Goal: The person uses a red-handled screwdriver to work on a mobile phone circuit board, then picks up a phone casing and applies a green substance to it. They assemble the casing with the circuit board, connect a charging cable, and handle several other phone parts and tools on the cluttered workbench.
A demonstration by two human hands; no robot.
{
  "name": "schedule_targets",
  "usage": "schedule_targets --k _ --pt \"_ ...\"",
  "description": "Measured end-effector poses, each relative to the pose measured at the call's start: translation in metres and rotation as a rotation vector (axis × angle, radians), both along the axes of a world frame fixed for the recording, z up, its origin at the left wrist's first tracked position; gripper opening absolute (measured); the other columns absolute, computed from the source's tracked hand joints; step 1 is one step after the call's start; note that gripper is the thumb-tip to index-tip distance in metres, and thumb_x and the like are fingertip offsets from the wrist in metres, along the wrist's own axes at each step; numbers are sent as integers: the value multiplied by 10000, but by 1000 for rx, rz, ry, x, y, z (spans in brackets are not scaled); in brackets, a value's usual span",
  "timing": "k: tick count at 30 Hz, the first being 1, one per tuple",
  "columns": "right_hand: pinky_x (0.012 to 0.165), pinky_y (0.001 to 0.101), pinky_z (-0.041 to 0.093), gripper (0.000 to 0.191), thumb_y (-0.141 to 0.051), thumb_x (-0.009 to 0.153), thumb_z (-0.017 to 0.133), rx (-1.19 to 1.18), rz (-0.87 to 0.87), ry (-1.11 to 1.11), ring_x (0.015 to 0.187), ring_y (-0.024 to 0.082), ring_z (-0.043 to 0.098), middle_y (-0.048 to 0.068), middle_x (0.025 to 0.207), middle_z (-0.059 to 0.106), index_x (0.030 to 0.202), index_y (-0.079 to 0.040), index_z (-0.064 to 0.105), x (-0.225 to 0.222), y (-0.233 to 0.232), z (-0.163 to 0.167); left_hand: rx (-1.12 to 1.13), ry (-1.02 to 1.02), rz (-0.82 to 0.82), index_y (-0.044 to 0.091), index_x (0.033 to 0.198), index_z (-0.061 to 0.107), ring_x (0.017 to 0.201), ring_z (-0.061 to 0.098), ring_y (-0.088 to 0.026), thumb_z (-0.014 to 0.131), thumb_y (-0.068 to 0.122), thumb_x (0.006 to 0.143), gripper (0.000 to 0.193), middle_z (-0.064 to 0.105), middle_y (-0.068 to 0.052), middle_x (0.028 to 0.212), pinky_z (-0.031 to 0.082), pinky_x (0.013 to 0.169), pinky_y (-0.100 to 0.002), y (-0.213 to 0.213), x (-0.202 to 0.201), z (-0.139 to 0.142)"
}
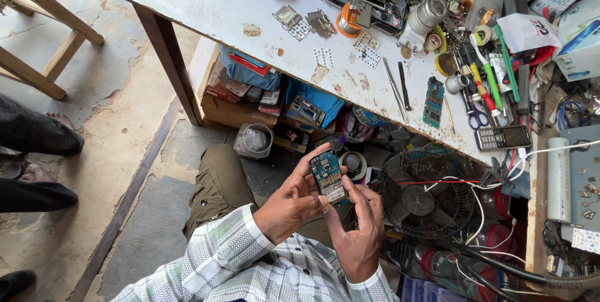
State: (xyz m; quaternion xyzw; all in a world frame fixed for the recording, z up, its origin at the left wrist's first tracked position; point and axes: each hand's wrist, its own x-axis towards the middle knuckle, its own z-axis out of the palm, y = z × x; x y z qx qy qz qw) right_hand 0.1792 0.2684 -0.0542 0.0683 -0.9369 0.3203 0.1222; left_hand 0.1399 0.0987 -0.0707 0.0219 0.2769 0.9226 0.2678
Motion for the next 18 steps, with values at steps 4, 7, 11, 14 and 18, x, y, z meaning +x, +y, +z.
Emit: schedule_targets --k 4,7,11,14,18 --pt "867 376 562 631 -201 810 834 -7 3 -16 1056 236 645 102 1182 599 1396 -104 620 -1 0 1 11 2 12 276 1633 215 1374 550 -219 554 -128 893 908 533 -85 1495 578 1042 -347 1 0 -1" --pt "870 377 557 625 -211 809 849 -1 19 3 1064 239 645 100 1164 603 1389 -111 636 -2 -1 2 -18 -1 15 274 1627 217 1319 579 -214 586 -62 923 863 552 -79 1462 585 958 -346 1 2 -4" --pt "862 372 550 630 -195 807 851 -6 31 -8 1049 234 647 97 1156 612 1396 -125 637 -1 -3 2 -27 38 72 244 1641 215 1262 592 -195 602 34 983 792 566 -91 1447 578 903 -331 3 4 -9" --pt "845 362 551 638 -172 792 858 -15 20 -27 1022 220 650 88 1139 618 1394 -146 646 0 -5 2 -25 69 102 224 1642 208 1255 600 -187 586 45 1004 763 571 -91 1435 586 907 -328 4 6 -14" --pt "839 361 544 664 -166 771 875 3 51 -12 1011 216 644 86 1124 618 1394 -153 644 0 -6 1 -21 65 121 219 1645 199 1242 607 -193 543 14 1015 746 576 -97 1427 596 915 -327 4 6 -19"
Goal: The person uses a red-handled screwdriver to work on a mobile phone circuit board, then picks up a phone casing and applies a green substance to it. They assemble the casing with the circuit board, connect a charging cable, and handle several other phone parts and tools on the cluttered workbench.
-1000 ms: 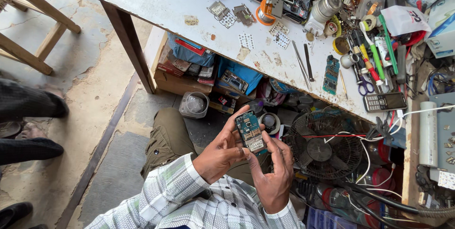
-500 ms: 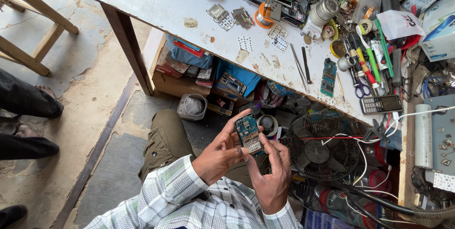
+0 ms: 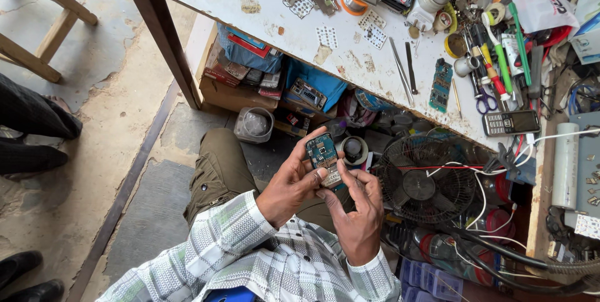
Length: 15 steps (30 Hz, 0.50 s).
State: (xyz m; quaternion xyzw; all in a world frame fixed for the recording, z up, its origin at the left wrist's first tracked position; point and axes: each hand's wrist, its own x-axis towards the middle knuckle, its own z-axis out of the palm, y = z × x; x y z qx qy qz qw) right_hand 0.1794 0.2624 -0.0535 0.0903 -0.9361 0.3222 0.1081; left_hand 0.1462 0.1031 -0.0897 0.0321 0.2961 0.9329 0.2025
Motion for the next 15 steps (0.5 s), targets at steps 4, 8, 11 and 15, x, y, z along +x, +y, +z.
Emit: schedule_targets --k 4,8,11,15 --pt "827 349 549 692 -202 738 879 29 8 -24 1004 213 638 74 1129 608 1391 -176 650 -1 1 -2 -56 14 0 234 1642 179 1264 603 -201 499 2 1030 728 566 -106 1469 592 919 -322 -1 -1 -1" --pt "859 361 532 732 -269 742 865 98 79 22 1002 227 583 86 1144 578 1425 -165 622 -2 5 -7 -65 4 3 246 1630 178 1255 631 -216 483 6 1027 717 573 -128 1470 617 915 -343 -3 -5 -2" --pt "881 315 558 674 -287 884 742 -119 62 -22 1042 177 584 91 1191 553 1493 -82 540 -6 9 -17 -58 -27 -7 254 1621 198 1202 659 -238 504 13 1021 716 591 -144 1443 628 850 -376 -6 -9 -5" --pt "865 273 577 440 -245 1019 618 -863 -57 -329 1009 115 642 89 1145 627 1379 -3 545 -13 15 -31 -31 -69 -38 274 1600 207 1167 675 -240 514 36 1015 702 588 -132 1440 662 851 -418 -9 -12 -10"
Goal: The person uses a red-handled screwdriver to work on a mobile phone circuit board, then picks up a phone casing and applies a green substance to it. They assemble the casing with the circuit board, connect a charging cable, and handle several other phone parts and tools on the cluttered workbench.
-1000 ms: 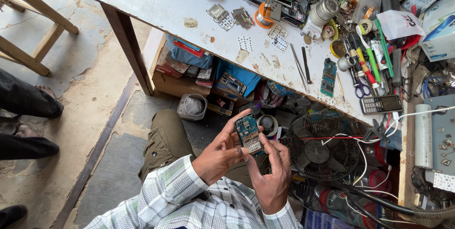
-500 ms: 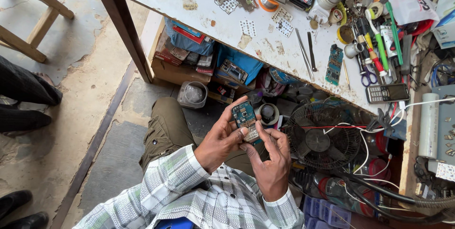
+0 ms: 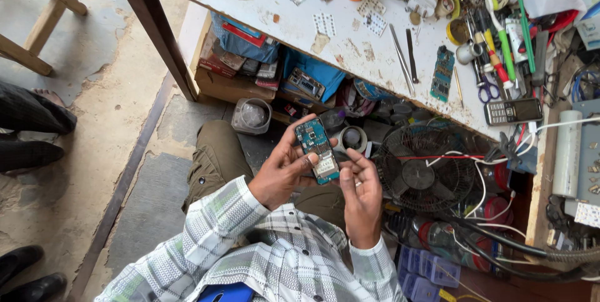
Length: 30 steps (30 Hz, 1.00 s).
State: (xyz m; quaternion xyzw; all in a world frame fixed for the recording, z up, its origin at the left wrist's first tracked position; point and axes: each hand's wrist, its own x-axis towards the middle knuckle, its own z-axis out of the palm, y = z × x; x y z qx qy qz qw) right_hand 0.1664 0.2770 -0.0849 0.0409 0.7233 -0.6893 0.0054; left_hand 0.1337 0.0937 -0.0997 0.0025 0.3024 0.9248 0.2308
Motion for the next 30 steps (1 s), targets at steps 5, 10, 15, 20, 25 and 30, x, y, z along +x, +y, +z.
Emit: schedule_targets --k 5,10,15,20,25,30 --pt "754 274 579 274 -150 951 698 -110 -15 -193 814 127 687 94 983 727 1141 40 648 0 4 -15 -3 17 -15 278 1594 208 1159 684 -238 508 28 1015 699 584 -143 1447 668 840 -424 0 2 -10" --pt "704 242 563 248 -161 949 730 25 -15 -173 751 109 665 71 901 731 1074 43 664 -1 1 -28 -80 47 17 263 1605 206 1123 692 -221 500 19 1028 692 601 -150 1437 643 772 -369 -1 3 -22" --pt "683 231 529 253 -159 956 749 -60 -9 -175 732 92 620 66 893 703 1083 45 671 -5 1 -35 -46 127 7 265 1648 77 1124 682 -197 581 -92 961 924 537 -175 1502 634 801 -308 -7 -1 -31" --pt "666 225 527 265 -178 926 742 -26 -4 -227 748 92 651 50 891 718 1076 26 665 -1 3 -39 -93 130 -30 266 1658 22 1143 671 -194 612 -163 877 1069 485 -177 1563 606 790 -294 -12 -1 -29" --pt "704 233 525 309 -230 977 741 39 110 -138 810 102 640 77 935 677 1118 27 646 5 -1 -34 -277 123 -100 269 1626 29 1219 649 -194 603 -159 858 1051 464 -116 1571 626 842 -343 -16 2 -23" --pt "785 238 567 621 -353 952 721 300 216 198 980 103 636 64 1208 597 1393 15 485 -14 -4 1 -293 281 -223 279 1654 -75 1244 586 -174 603 -198 857 1151 468 -110 1518 579 915 -329 -25 4 -10"
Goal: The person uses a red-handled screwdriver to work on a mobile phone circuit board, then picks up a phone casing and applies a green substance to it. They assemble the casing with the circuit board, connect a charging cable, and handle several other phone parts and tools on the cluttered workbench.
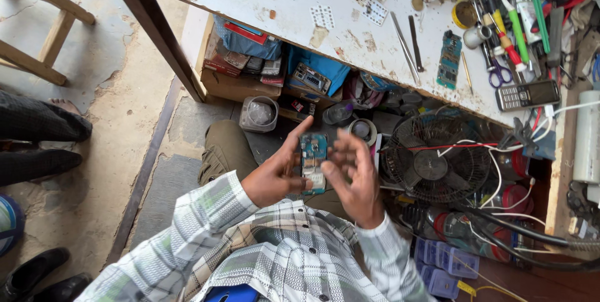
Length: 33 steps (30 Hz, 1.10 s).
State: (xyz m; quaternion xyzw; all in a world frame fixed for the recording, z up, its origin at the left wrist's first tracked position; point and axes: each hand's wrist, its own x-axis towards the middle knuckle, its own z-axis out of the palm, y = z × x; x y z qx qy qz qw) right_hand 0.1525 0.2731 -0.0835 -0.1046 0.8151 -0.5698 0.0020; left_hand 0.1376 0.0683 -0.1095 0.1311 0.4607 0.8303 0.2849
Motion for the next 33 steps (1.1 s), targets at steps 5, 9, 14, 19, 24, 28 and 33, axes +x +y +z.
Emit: schedule_targets --k 5,9,14,19,24,28,33 --pt "670 238 528 507 -386 898 757 253 206 -86 772 76 620 7 1078 692 1269 -44 705 -37 -1 27 -368 99 -157 289 1625 -207 917 593 -174 590 -163 868 1188 665 -156 1181 522 730 -278 -16 -3 20" --pt "620 246 478 406 -350 870 804 253 257 -320 678 78 542 17 929 706 1139 -51 747 -45 3 20 -553 187 -222 258 1635 -210 823 614 -194 604 -136 875 1181 704 -184 993 509 735 -276 -24 -4 22" --pt "715 242 492 324 -256 941 767 -215 89 -407 816 71 579 2 949 666 1182 -65 663 -42 3 -11 -212 21 -153 171 1651 80 1080 672 -170 617 -97 873 983 682 -171 1230 569 873 -308 -37 -9 1" --pt "773 292 526 289 -201 970 677 -622 -167 -588 889 99 614 1 1022 644 1206 -117 533 -19 -5 -37 212 -339 252 49 1532 364 1202 661 -229 678 14 904 703 595 -130 1459 592 998 -377 -26 11 -22" --pt "790 327 549 237 -200 974 623 -740 -201 -722 894 162 653 80 1059 676 1171 -115 524 10 -24 -56 301 -348 634 12 1408 480 1120 675 -201 675 28 955 494 637 -135 1387 605 932 -378 11 25 -36" --pt "896 349 551 274 -120 1011 625 -647 -48 -625 1010 146 649 79 1133 649 1242 -43 500 12 -24 -53 164 -358 672 -7 1340 544 1046 709 -194 657 44 968 392 684 -143 1317 635 848 -362 5 22 -33" --pt "867 318 570 473 -134 952 639 -650 47 -545 988 135 671 76 1203 681 1376 -51 447 -9 -11 -37 105 -184 560 0 1346 533 1097 701 -179 625 45 986 374 675 -119 1327 640 889 -360 -3 20 -20"
